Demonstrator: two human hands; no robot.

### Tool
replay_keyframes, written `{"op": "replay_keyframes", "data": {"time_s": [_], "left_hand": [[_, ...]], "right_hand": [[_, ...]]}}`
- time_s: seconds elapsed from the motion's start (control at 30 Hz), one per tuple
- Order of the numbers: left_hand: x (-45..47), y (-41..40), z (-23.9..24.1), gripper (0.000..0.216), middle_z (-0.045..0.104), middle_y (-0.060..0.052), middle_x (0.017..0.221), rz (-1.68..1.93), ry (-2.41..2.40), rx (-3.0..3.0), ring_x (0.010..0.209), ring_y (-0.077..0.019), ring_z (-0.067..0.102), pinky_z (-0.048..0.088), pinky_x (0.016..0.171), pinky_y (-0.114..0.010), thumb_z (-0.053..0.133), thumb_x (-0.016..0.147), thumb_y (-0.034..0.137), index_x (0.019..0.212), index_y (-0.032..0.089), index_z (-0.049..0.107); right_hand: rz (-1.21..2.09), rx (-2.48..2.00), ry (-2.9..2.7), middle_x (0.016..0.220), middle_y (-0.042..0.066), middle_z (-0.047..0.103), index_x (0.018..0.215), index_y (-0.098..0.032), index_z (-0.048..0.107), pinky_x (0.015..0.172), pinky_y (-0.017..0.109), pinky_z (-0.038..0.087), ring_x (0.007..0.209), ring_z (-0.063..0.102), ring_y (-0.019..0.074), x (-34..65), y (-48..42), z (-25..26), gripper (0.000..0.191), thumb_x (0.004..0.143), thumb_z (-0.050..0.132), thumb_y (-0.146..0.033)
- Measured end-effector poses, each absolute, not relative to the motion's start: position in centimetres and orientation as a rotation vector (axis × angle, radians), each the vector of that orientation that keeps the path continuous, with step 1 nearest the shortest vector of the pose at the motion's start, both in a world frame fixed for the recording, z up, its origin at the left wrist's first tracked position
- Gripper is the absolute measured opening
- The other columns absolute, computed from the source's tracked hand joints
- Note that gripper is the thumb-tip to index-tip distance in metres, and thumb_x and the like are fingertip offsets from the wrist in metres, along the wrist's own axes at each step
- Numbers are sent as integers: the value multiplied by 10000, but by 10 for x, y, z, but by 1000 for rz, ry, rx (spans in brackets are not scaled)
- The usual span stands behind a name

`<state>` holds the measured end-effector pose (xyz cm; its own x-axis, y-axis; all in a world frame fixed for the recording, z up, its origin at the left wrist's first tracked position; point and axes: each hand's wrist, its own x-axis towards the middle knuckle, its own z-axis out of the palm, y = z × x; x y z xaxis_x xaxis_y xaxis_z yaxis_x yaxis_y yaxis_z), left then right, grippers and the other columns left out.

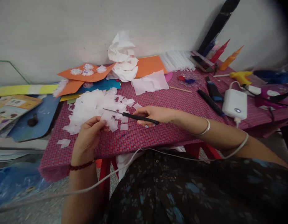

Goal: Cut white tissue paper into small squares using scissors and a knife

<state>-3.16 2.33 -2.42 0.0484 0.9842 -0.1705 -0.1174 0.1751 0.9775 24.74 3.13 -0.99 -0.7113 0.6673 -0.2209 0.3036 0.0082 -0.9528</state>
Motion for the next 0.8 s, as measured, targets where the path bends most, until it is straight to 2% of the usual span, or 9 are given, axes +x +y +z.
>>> {"op": "replay_keyframes", "data": {"time_s": [0.13,0.27,0.4,0.63,0.8], "left_hand": [[-35,24,-23,141,622,34,554,1196,1178,941,498,-82,560,459,502,-182,812,609,192,645,198,675],[-34,23,-22,155,644,50,605,1338,1110,877,545,-88,573,487,534,-200,799,628,146,678,222,674],[-30,23,-24,132,635,33,597,1327,1087,899,530,-85,561,477,514,-195,787,655,148,668,213,672],[-27,24,-24,126,603,23,552,1196,1160,921,499,-81,556,469,496,-176,770,689,144,649,188,659],[-25,24,-26,136,597,18,533,1183,1184,912,491,-86,549,460,486,-175,783,666,157,643,182,651]], "right_hand": [[1624,-939,-2155,939,39,523,1267,-72,518,646,273,430,757,470,121,252,34,-7,691,843,659,-599],[1650,-905,-2234,952,57,519,1335,-41,479,678,298,442,777,466,143,256,35,-5,747,877,595,-621],[1630,-850,-2320,1017,93,549,1353,-36,492,733,320,459,849,490,176,256,35,-5,803,865,587,-667],[1644,-841,-2282,1040,100,592,1328,-62,526,711,305,460,821,500,162,250,38,-10,829,824,620,-714],[1723,-885,-2183,915,36,579,1254,-110,561,614,273,428,724,481,124,248,37,-13,738,804,685,-682]]}}
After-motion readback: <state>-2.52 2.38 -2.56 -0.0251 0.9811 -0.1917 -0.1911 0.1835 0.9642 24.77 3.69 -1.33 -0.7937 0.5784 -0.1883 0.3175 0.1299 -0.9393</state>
